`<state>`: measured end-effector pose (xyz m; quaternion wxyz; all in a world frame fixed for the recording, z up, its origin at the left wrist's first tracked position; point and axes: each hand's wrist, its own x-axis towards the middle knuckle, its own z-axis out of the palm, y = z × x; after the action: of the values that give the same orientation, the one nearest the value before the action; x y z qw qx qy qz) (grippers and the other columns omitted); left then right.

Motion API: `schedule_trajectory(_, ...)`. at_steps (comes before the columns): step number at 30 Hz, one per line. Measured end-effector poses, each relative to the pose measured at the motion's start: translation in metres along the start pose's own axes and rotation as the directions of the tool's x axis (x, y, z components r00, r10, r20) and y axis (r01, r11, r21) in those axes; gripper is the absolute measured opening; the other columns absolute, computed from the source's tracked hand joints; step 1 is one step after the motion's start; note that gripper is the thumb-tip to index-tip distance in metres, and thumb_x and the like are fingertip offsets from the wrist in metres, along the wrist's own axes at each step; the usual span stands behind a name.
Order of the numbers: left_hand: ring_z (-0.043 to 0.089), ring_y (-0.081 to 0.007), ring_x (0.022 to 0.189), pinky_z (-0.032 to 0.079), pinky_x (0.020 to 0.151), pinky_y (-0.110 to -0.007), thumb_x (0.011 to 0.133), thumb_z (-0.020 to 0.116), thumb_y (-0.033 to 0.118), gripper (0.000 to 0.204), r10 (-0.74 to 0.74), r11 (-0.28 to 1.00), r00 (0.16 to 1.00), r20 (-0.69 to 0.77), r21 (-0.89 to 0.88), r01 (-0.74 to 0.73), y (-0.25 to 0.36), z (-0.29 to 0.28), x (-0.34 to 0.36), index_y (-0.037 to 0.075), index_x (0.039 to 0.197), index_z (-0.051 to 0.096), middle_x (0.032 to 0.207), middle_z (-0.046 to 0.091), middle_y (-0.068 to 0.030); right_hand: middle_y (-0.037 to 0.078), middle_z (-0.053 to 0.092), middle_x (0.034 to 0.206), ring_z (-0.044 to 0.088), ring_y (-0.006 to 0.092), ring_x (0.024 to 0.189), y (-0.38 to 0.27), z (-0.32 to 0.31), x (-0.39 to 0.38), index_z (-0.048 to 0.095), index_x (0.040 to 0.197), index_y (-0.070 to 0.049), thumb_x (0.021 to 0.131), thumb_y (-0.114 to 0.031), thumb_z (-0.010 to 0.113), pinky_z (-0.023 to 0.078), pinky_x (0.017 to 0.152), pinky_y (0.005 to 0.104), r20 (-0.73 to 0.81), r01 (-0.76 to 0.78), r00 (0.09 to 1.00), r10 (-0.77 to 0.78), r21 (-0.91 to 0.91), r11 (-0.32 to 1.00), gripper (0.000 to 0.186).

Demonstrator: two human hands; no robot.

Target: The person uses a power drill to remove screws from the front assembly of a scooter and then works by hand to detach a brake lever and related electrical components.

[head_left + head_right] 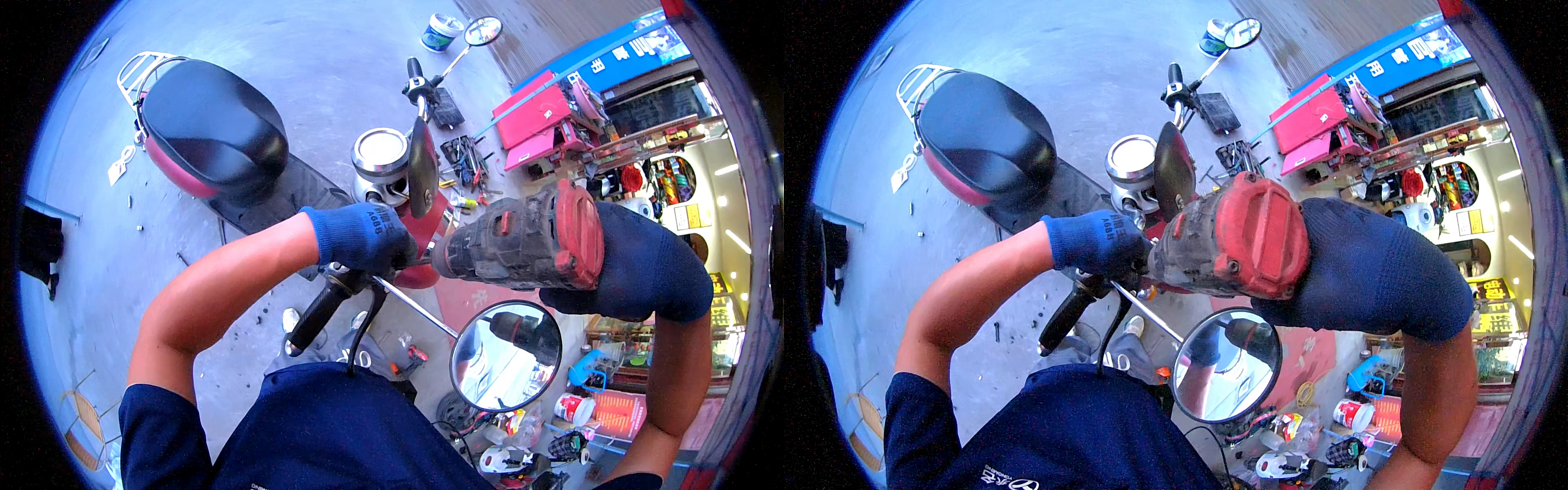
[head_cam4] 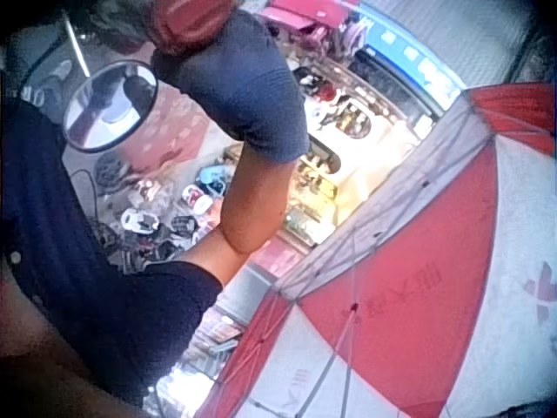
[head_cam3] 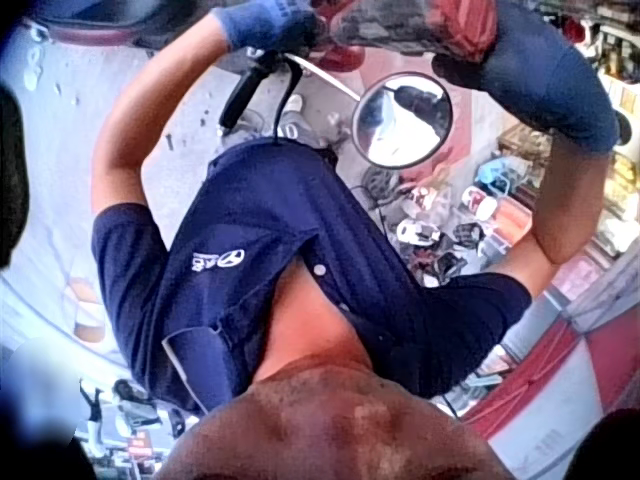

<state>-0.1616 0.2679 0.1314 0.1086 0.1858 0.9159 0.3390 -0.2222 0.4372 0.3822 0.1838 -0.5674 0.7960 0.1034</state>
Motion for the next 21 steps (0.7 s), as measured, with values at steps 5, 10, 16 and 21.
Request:
schedule_trajectory(5, 0.063, -0.0303, 0.072, 0.049, 0.068, -0.039, 0.074, 0.066, 0.021, 0.019, 0.077, 0.997, 0.996, -0.041, 0.002, -0.077, -0.005, 0.007, 0.007, 0.01, 0.09, 0.067, 0.077, 0.065, -0.0135, 0.017, 0.062, 0.102, 0.061, 0.0311, 0.094, 0.009, -0.014, -0.013, 0.059, 0.11, -0.004, 0.065, -0.036, 0.08, 0.047, 0.085, 0.0375, 0.15, -0.317, 0.941, 0.303, 0.086, 0.944, 0.059)
schedule_trajectory(10, 0.062, -0.0279, 0.077, 0.049, 0.073, -0.038, 0.082, 0.065, 0.024, 0.022, 0.138, 0.958, 0.99, 0.035, -0.26, -0.124, -0.002, 0.008, 0.021, 0.009, 0.097, 0.062, 0.081, 0.062, -0.0143, 0.01, 0.065, 0.091, 0.064, 0.0258, 0.081, 0.089, 0.02, -0.127, 0.058, 0.111, -0.004, 0.067, -0.024, 0.077, 0.051, 0.076, 0.0374, -0.183, -0.347, 0.882, 0.434, 0.37, 0.862, 0.052)
schedule_trajectory(16, 0.048, -0.009, 0.059, 0.038, 0.05, -0.02, 0.088, 0.061, 0.026, 0.024, -0.369, 0.237, 0.898, -0.237, -0.959, -0.156, -0.002, 0.001, -0.025, 0.005, 0.096, 0.052, 0.071, 0.049, -0.0013, 0.006, 0.06, 0.072, 0.06, 0.0168, 0.06, 0.158, 0.23, -0.189, 0.062, 0.095, -0.004, 0.077, -0.02, 0.069, 0.051, 0.055, 0.0317, 0.147, -0.275, 0.462, 0.875, 0.961, -0.017, 0.025)
schedule_trajectory(21, 0.042, -0.0095, 0.047, 0.033, 0.039, -0.022, 0.087, 0.055, 0.02, 0.013, -0.515, -0.012, 0.841, -0.166, -0.979, -0.201, 0.006, 0.002, -0.027, 0.008, 0.088, 0.05, 0.064, 0.046, -0.001, 0.006, 0.056, 0.061, 0.055, 0.0184, 0.05, 0.158, 0.45, -0.177, 0.061, 0.079, -0.007, 0.079, -0.022, 0.065, 0.044, 0.046, 0.0327, 0.493, -0.125, 0.303, 0.815, 0.869, -0.479, 0.016)
